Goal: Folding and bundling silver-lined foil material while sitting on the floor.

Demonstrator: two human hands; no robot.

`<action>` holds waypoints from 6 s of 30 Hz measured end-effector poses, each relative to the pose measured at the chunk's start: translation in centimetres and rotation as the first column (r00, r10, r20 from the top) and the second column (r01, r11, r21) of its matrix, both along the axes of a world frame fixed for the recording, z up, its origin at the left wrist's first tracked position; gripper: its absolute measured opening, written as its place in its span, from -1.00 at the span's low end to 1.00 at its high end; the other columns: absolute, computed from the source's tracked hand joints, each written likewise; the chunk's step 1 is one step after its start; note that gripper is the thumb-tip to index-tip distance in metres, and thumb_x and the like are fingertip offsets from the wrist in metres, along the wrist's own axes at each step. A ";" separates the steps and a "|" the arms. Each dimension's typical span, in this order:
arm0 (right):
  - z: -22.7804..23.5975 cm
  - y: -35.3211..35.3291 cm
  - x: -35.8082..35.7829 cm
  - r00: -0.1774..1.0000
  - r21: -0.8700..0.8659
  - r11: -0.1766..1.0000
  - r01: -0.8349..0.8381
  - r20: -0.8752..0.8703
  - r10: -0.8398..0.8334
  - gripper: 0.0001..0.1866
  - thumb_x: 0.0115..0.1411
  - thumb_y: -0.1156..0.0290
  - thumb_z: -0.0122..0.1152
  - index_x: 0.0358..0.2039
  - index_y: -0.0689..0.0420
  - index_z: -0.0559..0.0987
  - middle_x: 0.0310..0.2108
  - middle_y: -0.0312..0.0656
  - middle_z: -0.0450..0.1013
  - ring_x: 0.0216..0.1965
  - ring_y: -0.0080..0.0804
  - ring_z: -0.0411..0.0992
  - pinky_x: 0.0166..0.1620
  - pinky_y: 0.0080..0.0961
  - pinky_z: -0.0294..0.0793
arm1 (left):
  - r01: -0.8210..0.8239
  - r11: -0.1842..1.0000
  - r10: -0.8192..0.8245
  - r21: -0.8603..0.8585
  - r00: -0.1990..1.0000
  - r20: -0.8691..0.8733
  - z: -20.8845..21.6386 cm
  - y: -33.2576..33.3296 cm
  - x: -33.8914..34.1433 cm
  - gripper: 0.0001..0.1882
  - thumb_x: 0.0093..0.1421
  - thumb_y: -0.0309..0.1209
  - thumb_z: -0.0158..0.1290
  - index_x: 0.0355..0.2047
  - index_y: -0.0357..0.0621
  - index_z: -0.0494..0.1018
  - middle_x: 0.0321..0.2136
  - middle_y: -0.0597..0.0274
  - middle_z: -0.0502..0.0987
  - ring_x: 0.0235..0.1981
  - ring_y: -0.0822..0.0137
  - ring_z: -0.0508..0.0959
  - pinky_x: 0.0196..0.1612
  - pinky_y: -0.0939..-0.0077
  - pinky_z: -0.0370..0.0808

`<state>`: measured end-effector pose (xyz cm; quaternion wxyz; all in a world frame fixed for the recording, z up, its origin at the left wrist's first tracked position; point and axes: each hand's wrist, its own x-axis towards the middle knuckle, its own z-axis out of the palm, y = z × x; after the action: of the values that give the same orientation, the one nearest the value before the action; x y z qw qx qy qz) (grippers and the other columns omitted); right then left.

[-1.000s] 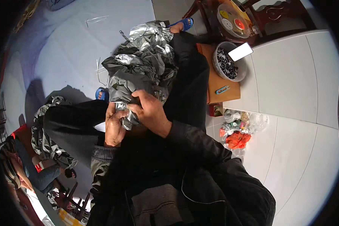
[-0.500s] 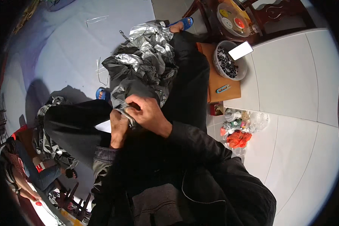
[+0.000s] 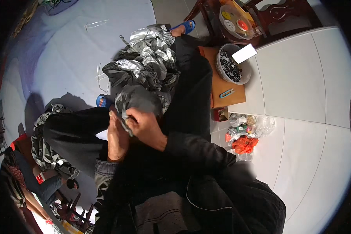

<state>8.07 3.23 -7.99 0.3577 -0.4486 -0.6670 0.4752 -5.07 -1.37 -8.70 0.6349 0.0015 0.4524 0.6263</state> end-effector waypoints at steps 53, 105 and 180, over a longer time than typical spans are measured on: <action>4.7 1.2 2.8 0.994 -0.110 0.989 -0.094 -0.068 0.087 -0.72 0.28 0.57 0.15 0.01 0.19 0.50 -0.17 -0.02 0.55 -0.08 -0.34 0.57 -0.21 -0.42 0.58 | 0.301 0.885 -0.405 -0.356 0.874 -0.267 -2.2 1.3 -0.1 -0.70 0.32 -0.41 0.08 0.03 -0.26 0.43 -0.12 0.24 0.53 -0.09 0.41 0.46 0.01 0.46 0.40; 1.9 2.1 4.4 0.970 0.558 0.801 -0.218 0.211 0.118 -0.89 0.15 0.61 0.20 -0.29 0.19 0.55 -0.42 -0.13 0.47 -0.35 -0.11 0.51 -0.32 -0.28 0.51 | -0.122 0.991 0.113 0.056 0.983 0.142 0.7 1.8 -1.8 -0.64 0.27 -0.32 0.13 0.03 -0.20 0.50 0.00 0.20 0.58 0.04 0.24 0.55 0.16 0.27 0.45; 0.1 7.0 7.0 0.879 0.065 0.885 0.461 -0.167 -0.446 -0.79 0.33 0.37 0.18 -0.38 0.24 0.52 -0.50 -0.25 0.42 -0.43 -0.54 0.31 -0.35 -0.49 0.34 | 0.043 0.998 -0.045 -0.040 0.997 -0.056 -0.5 1.6 1.1 -0.69 0.37 -0.41 0.04 0.07 -0.27 0.45 -0.05 0.16 0.58 -0.06 0.28 0.58 0.02 0.35 0.51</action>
<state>15.07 10.26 -7.87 0.5299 -0.5370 -0.5388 0.3749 -3.98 0.22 -9.15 0.6353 0.0171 0.4822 0.6030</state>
